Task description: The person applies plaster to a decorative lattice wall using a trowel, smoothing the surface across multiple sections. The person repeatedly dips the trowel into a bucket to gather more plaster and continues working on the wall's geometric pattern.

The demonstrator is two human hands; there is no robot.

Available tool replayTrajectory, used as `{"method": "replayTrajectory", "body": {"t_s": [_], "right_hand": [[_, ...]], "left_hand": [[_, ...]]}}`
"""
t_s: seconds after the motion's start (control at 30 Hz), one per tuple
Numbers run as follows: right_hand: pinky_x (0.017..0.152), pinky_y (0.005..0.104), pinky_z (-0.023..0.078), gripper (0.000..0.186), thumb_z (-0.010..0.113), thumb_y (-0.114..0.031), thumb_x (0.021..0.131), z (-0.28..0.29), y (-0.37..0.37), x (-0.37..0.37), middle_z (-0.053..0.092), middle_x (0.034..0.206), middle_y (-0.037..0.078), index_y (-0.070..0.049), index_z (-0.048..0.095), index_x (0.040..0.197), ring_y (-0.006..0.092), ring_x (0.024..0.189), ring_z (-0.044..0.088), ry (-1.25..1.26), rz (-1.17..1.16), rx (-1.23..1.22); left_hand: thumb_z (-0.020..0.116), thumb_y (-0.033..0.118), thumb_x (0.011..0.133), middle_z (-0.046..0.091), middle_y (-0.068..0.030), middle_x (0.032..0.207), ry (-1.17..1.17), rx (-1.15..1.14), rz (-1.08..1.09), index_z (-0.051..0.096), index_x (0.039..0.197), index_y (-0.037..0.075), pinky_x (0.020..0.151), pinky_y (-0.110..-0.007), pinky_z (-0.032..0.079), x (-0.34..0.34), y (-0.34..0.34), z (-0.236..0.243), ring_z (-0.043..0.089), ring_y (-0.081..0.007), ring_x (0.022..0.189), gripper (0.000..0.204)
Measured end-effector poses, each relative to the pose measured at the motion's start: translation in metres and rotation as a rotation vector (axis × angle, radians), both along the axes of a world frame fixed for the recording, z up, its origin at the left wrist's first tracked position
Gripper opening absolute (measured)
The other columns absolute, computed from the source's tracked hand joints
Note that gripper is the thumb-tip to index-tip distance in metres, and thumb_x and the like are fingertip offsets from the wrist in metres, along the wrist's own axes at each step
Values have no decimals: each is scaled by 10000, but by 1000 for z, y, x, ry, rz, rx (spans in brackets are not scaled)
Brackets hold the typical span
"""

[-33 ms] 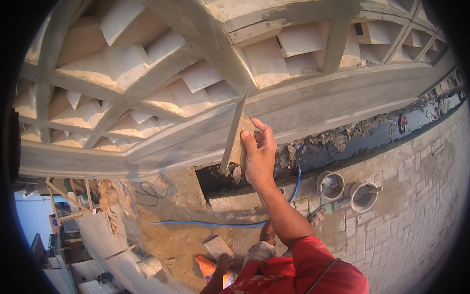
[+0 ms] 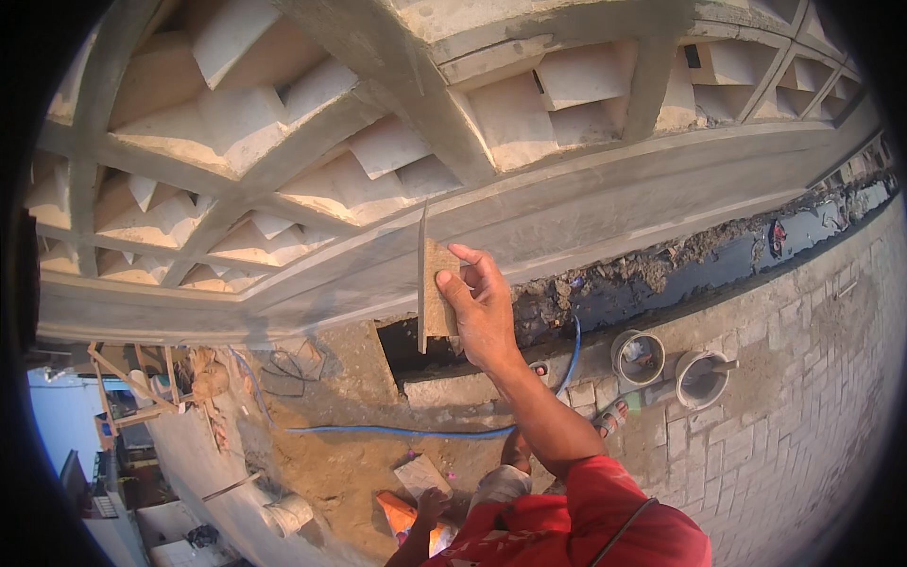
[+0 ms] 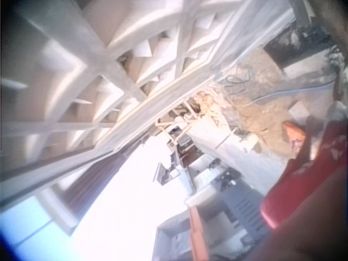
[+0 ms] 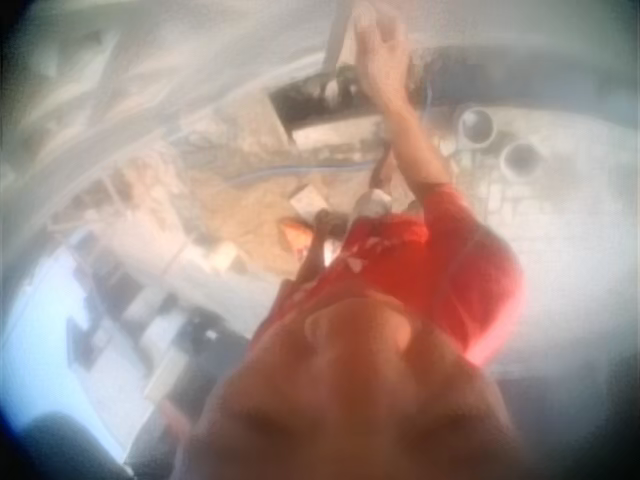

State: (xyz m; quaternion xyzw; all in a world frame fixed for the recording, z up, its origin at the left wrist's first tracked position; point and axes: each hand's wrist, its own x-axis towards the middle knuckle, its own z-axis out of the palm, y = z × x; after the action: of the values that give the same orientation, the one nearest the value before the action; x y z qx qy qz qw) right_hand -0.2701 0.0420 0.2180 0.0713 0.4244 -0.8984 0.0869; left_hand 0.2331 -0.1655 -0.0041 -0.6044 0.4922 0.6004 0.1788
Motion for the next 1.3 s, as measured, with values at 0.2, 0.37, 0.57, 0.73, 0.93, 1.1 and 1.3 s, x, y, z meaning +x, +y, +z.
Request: {"method": "replayTrajectory", "body": {"t_s": [0.2,0.37,0.57,0.73,0.93,1.1,1.3], "right_hand": [[717,213,433,404,627,-153,904,-25,11,46,577,951,-17,-59,510,1279,60,811,517,44,446,-97],[734,255,474,318,597,-142,914,-118,84,62,603,996,54,-43,519,1206,113,862,566,-322,378,50],[774,345,526,266,517,-166,944,-207,182,112,606,1006,107,-19,504,1166,208,900,616,-559,19,-365],[798,352,528,246,453,-177,971,-202,254,147,616,1033,92,-28,535,1149,201,912,625,-566,-130,-453],[681,322,546,221,531,-69,901,-274,355,214,623,973,96,-18,537,1115,178,814,636,-748,-307,-36],[503,317,515,207,608,-108,838,-389,402,244,620,856,75,-21,568,1021,148,636,608,-1027,-219,489],[651,367,531,187,604,-158,815,-546,386,211,655,833,202,16,642,872,292,734,651,-680,-74,1187]], "left_hand": [[557,148,897,599,-123,1037,172,42,-23,460,1214,47,647,-327,545,18,-12,-11,632,-215,811,347],[577,128,872,616,-121,991,86,31,-98,485,1186,70,618,-320,543,18,-20,-23,636,-204,772,332],[577,91,865,615,-109,945,133,-13,-182,493,1170,62,597,-286,536,-26,7,-2,629,-175,750,318],[579,107,874,590,-91,924,338,-114,-558,500,1188,37,575,-261,524,-52,26,-23,623,-172,714,331],[548,200,928,618,-142,1058,49,-85,-539,454,1272,55,493,-248,467,-135,114,-3,623,-175,610,386],[543,245,935,621,-140,1100,84,29,-663,416,1326,24,468,-228,433,-162,188,-24,601,-139,591,467],[527,196,931,651,-95,947,197,-228,-860,485,1260,3,515,-221,446,-160,223,-62,572,-109,639,384]]}}
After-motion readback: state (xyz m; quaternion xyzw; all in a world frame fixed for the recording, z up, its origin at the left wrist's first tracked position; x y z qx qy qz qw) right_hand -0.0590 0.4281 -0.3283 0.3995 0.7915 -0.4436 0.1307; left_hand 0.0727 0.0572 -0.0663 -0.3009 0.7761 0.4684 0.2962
